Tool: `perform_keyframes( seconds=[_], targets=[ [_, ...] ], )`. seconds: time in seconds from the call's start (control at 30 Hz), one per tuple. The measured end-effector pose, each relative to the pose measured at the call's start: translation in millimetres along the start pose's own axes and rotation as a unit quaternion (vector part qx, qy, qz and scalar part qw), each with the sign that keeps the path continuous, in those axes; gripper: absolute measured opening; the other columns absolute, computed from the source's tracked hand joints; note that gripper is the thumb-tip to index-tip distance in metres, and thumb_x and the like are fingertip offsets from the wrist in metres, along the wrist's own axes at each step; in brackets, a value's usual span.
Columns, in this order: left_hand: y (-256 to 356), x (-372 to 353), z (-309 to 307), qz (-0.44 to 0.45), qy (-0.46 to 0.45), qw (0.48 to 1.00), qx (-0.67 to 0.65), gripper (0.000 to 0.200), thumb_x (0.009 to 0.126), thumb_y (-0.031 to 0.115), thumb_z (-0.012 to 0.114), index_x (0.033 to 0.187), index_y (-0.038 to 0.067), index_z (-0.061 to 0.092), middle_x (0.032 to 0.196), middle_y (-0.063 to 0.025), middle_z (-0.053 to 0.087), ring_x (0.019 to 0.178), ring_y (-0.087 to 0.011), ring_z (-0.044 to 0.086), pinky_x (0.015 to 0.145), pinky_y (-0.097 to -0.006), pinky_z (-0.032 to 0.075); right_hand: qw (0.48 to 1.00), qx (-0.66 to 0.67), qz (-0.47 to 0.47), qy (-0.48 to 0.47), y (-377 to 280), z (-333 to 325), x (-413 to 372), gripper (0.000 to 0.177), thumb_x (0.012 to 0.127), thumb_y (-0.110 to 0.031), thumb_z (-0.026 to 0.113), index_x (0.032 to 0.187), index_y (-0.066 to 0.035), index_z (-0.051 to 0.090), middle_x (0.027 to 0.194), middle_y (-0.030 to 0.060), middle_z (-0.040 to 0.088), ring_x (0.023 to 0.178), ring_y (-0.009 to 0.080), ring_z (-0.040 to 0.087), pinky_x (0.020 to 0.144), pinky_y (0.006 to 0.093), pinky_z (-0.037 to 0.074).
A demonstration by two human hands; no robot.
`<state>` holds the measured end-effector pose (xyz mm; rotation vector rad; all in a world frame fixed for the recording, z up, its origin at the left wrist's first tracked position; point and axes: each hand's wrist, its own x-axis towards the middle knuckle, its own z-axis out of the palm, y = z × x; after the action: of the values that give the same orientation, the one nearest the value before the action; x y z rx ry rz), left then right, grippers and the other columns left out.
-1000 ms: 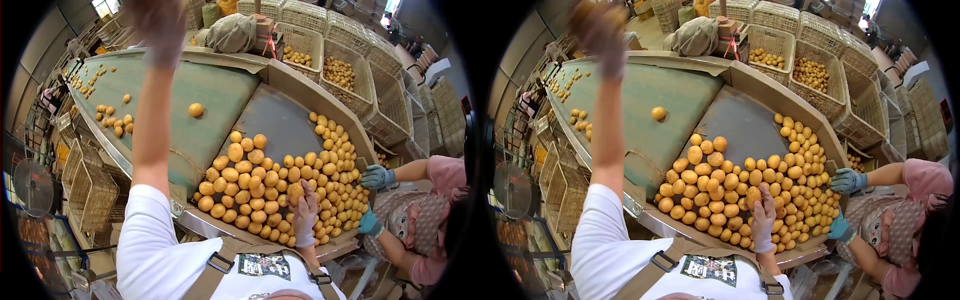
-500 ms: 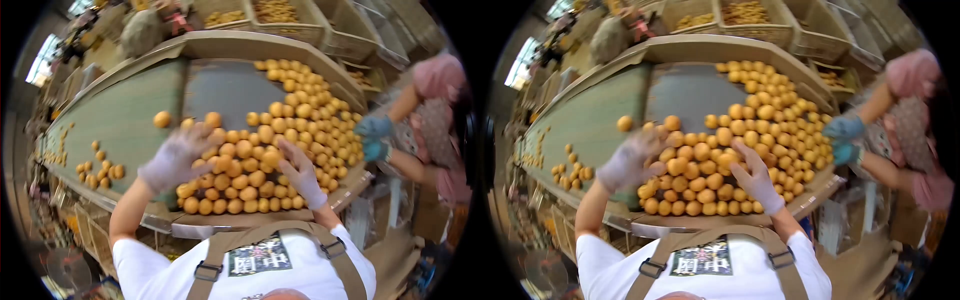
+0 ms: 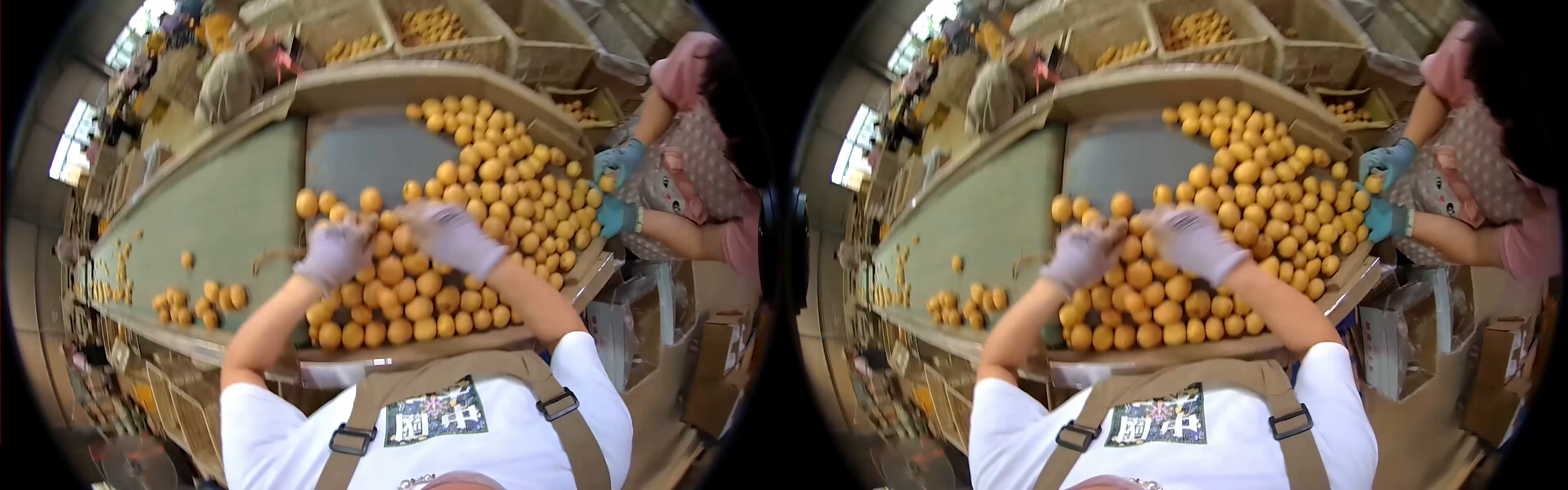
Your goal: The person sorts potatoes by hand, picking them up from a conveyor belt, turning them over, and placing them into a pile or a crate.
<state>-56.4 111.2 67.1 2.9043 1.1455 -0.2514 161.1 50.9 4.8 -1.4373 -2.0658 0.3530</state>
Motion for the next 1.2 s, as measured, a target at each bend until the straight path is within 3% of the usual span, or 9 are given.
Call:
perform_keyframes(
  seconds=[0.1, 0.3, 0.47, 0.57, 0.63, 0.77, 0.97, 1.1, 1.2],
  targets=[
    [-4.0, 21.2, 10.7, -0.026, -0.038, 0.999, -0.015, 0.05, 0.095, 0.035, 0.053, 0.14, 0.014, 0.055, 0.118, -0.0172, 0.067, 0.101, -0.034, 0.069, 0.084, -0.0492, 0.056, 0.956, -0.121, 0.155, -0.218, -10.7, 19.6, 38.4, 0.033, 0.096, -0.023, 0.051, 0.126, -0.018, 0.064, 0.132, 0.0151, 0.064, 0.116, 0.034, 0.066, 0.087, 0.0542, 0.054],
    [-9.9, 30.0, -18.9, -0.05, -0.162, 0.981, -0.094, 0.058, 0.09, 0.043, 0.058, 0.142, 0.018, 0.055, 0.124, -0.0203, 0.064, 0.11, -0.0363, 0.065, 0.096, -0.0451, 0.052, 0.956, -0.019, 0.156, -0.247, 10.1, -1.5, 47.3, 0.038, 0.091, -0.025, 0.056, 0.124, -0.008, 0.064, 0.114, 0.0139, 0.071, 0.106, 0.0316, 0.069, 0.092, 0.0432, 0.053],
    [-13.5, 3.6, -21.6, -0.043, -0.06, 0.988, -0.135, 0.048, 0.083, 0.039, 0.07, 0.127, 0.019, 0.064, 0.119, -0.0182, 0.06, 0.1, -0.0353, 0.068, 0.085, -0.0441, 0.056, 0.987, 0.162, 0.005, -0.022, 0.3, -21.6, 18.9, 0.03, 0.086, -0.029, 0.067, 0.11, -0.011, 0.067, 0.1, 0.0137, 0.068, 0.094, 0.0263, 0.07, 0.075, 0.0381, 0.055],
    [-10.5, -5.4, -19.7, -0.003, 0.046, 0.989, -0.141, 0.047, 0.078, 0.031, 0.077, 0.122, 0.018, 0.065, 0.121, -0.017, 0.059, 0.094, -0.0346, 0.069, 0.079, -0.0438, 0.058, 0.915, -0.148, -0.311, 0.208, 5.8, -62.3, 60.2, 0.035, 0.081, -0.029, 0.071, 0.112, -0.014, 0.065, 0.098, 0.0146, 0.065, 0.087, 0.0239, 0.066, 0.068, 0.0394, 0.052],
    [2.1, -11.5, -38.6, 0.005, 0.118, 0.979, -0.167, 0.047, 0.076, 0.027, 0.079, 0.121, 0.018, 0.066, 0.116, -0.0162, 0.06, 0.092, -0.0339, 0.069, 0.078, -0.0436, 0.058, 0.936, -0.119, 0.003, 0.332, 24.1, -93.3, 99.8, 0.055, 0.086, -0.026, 0.068, 0.136, -0.009, 0.052, 0.116, 0.0167, 0.061, 0.093, 0.0376, 0.062, 0.082, 0.047, 0.051],
    [-2.2, -34.5, -92.8, 0.087, 0.331, 0.923, -0.175, 0.058, 0.069, 0.023, 0.088, 0.122, 0.015, 0.065, 0.104, -0.0108, 0.058, 0.085, -0.026, 0.065, 0.076, -0.0355, 0.058, 0.954, 0.056, -0.03, 0.293, 30.1, -113.1, 82.3, 0.06, 0.089, -0.021, 0.068, 0.144, -0.008, 0.05, 0.111, 0.0176, 0.067, 0.104, 0.0379, 0.063, 0.094, 0.0449, 0.05],
    [-51.3, 29.1, -179.1, 0.108, 0.634, 0.751, -0.149, 0.054, 0.082, 0.032, 0.078, 0.131, 0.014, 0.061, 0.122, -0.0129, 0.061, 0.098, -0.0286, 0.064, 0.093, -0.0467, 0.052, 0.955, 0.172, 0.02, 0.243, 3.2, -67.8, 2.1, 0.05, 0.087, -0.011, 0.07, 0.134, 0.001, 0.058, 0.123, 0.0185, 0.068, 0.106, 0.0308, 0.067, 0.092, 0.0394, 0.054],
    [-90.2, 112.0, -129.8, -0.079, 0.478, 0.86, 0.157, 0.049, 0.088, 0.031, 0.071, 0.133, 0.012, 0.063, 0.135, -0.0161, 0.061, 0.119, -0.0314, 0.06, 0.104, -0.0479, 0.046, 0.96, 0.117, 0.072, 0.244, 1.4, -84.8, -44.8, 0.043, 0.091, -0.008, 0.068, 0.132, 0.003, 0.059, 0.129, 0.0187, 0.065, 0.11, 0.0276, 0.066, 0.094, 0.034, 0.054],
    [-62.3, 97.1, -96.7, 0.07, 0.37, 0.923, 0.081, 0.043, 0.093, 0.026, 0.067, 0.133, 0.01, 0.063, 0.137, -0.0135, 0.06, 0.128, -0.0348, 0.055, 0.105, -0.0458, 0.045, 0.936, 0.128, 0.183, 0.272, 33.5, -84.8, -106.4, 0.041, 0.095, -0.01, 0.065, 0.134, 0.002, 0.058, 0.124, 0.0174, 0.066, 0.108, 0.0246, 0.067, 0.093, 0.0334, 0.054]
  ],
)
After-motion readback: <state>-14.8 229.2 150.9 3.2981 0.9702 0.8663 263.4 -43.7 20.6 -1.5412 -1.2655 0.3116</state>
